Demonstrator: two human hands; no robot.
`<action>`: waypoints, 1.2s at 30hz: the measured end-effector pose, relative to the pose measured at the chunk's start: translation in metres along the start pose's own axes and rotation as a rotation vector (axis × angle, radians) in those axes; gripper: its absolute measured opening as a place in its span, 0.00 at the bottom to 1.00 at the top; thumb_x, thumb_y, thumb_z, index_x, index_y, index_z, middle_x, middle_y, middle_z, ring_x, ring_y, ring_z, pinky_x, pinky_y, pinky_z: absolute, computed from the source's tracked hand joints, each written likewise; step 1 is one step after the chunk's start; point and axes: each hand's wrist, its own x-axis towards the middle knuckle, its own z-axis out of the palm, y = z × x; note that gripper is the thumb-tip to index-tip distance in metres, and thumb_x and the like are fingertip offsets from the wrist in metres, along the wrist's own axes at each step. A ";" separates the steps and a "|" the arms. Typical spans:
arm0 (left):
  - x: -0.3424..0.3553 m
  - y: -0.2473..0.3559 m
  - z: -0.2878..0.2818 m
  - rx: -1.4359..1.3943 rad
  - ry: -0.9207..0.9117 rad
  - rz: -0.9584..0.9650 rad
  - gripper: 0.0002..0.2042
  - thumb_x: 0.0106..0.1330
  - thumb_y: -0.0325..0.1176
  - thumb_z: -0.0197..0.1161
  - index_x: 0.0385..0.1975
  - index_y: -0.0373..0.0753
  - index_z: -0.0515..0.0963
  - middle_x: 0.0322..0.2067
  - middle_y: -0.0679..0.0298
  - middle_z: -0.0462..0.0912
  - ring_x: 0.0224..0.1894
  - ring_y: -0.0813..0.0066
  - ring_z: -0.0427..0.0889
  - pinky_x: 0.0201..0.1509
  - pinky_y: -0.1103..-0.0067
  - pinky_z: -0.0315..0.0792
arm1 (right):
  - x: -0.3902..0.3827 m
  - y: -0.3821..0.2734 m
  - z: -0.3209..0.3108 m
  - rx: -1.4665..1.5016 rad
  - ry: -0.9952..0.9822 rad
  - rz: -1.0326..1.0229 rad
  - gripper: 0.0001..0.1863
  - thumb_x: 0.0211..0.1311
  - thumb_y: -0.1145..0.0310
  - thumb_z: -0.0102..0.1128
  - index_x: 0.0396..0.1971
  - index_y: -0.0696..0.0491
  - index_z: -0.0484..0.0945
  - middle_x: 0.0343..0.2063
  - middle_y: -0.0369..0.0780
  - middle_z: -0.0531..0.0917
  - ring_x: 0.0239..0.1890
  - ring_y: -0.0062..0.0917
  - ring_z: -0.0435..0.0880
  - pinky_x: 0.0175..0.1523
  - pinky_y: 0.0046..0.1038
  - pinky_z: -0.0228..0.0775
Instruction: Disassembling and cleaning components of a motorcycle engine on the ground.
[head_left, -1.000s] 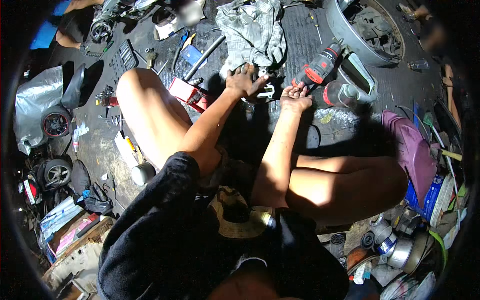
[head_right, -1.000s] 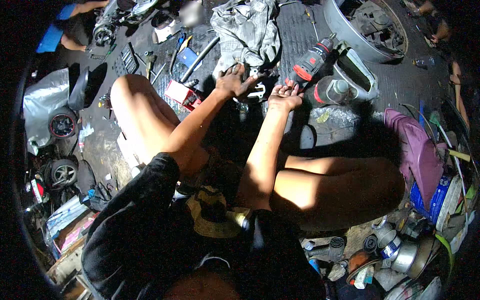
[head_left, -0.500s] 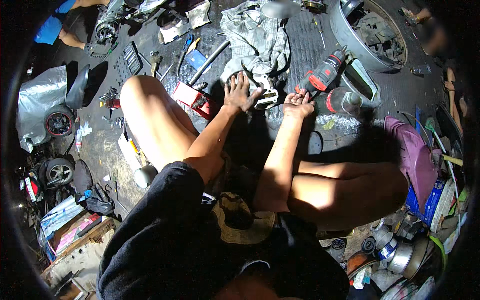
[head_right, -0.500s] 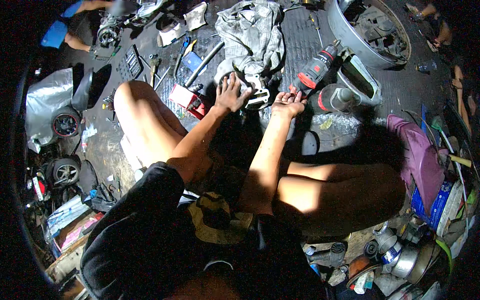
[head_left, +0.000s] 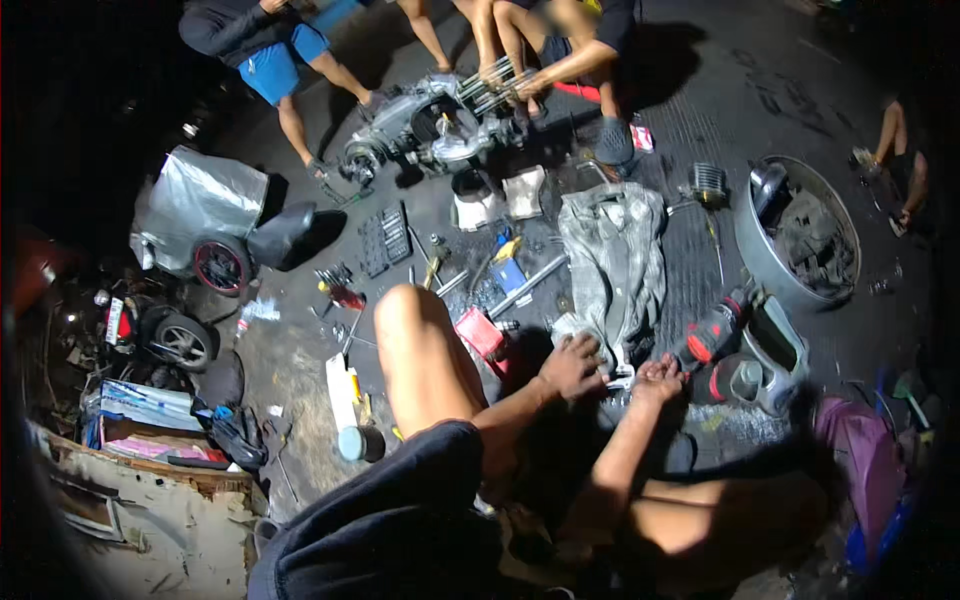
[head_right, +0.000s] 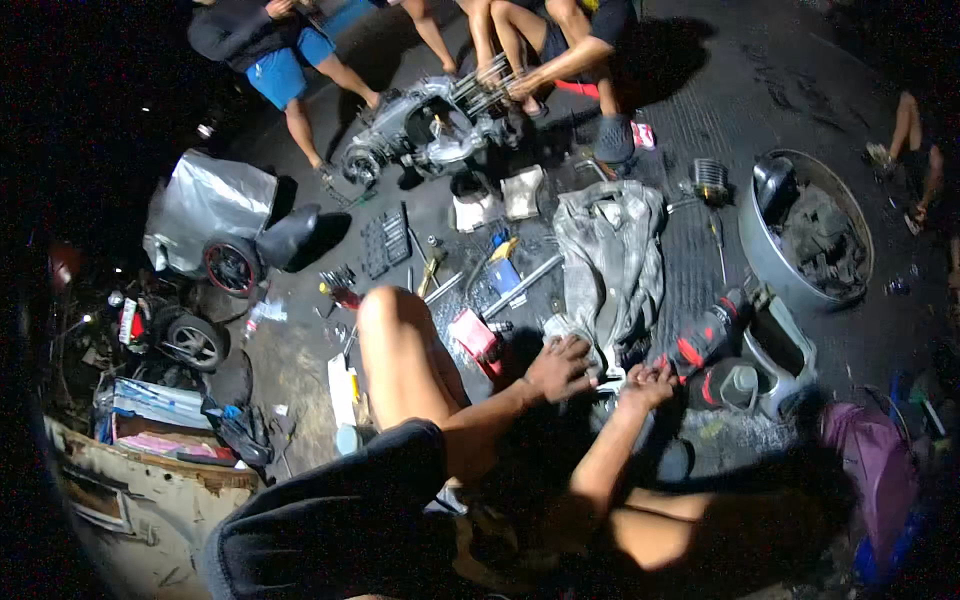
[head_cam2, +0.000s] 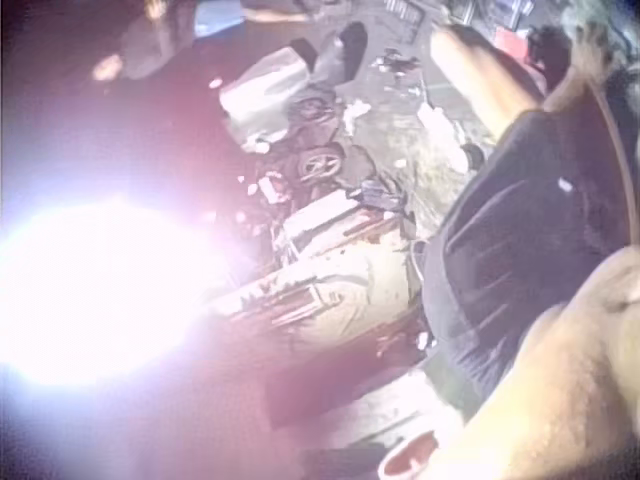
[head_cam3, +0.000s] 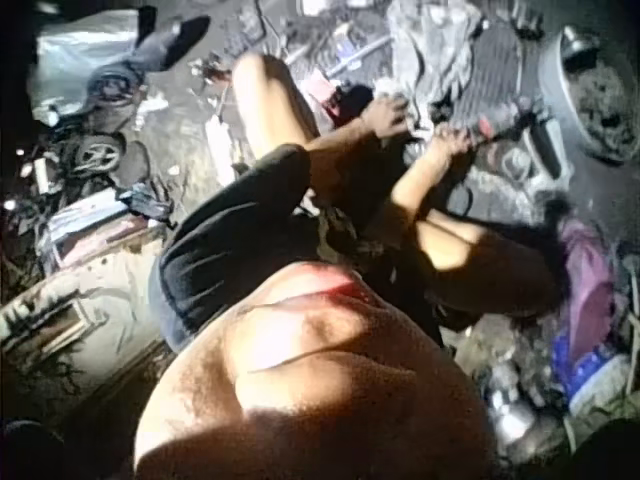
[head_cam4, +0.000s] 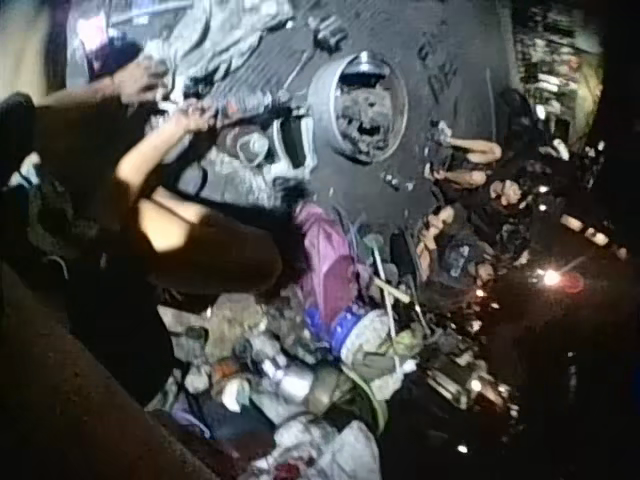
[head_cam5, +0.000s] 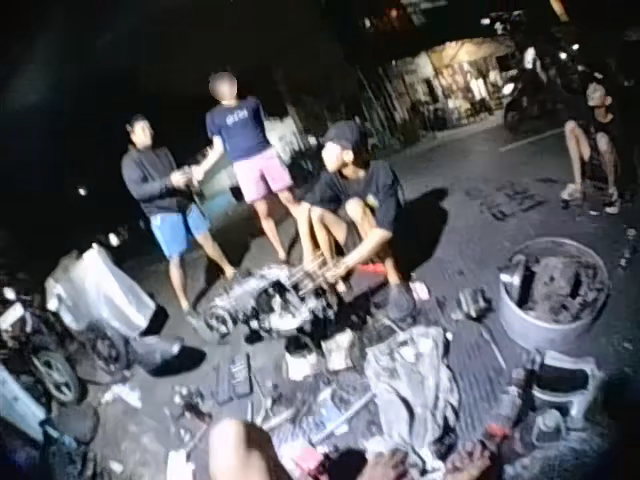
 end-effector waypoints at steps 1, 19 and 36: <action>-0.001 0.003 -0.001 0.014 -0.056 -0.035 0.24 0.60 0.56 0.47 0.47 0.46 0.75 0.56 0.54 0.65 0.62 0.55 0.58 0.62 0.58 0.50 | -0.002 -0.001 0.000 -0.032 0.025 0.020 0.23 0.58 0.41 0.40 0.31 0.47 0.73 0.30 0.31 0.77 0.18 0.17 0.65 0.22 0.19 0.61; 0.009 0.004 0.007 0.051 -0.116 -0.271 0.24 0.65 0.56 0.39 0.53 0.51 0.70 0.57 0.58 0.65 0.61 0.60 0.60 0.60 0.63 0.55 | -0.011 0.008 0.005 -0.067 0.085 -0.002 0.27 0.60 0.43 0.37 0.54 0.42 0.65 0.51 0.26 0.70 0.36 0.14 0.64 0.42 0.18 0.58; 0.021 -0.014 0.039 -0.418 0.114 -0.436 0.22 0.62 0.47 0.51 0.42 0.32 0.72 0.41 0.48 0.76 0.44 0.53 0.75 0.49 0.69 0.68 | -0.005 0.016 0.009 -0.024 0.096 0.014 0.23 0.60 0.47 0.37 0.52 0.41 0.67 0.43 0.30 0.73 0.40 0.14 0.66 0.42 0.20 0.56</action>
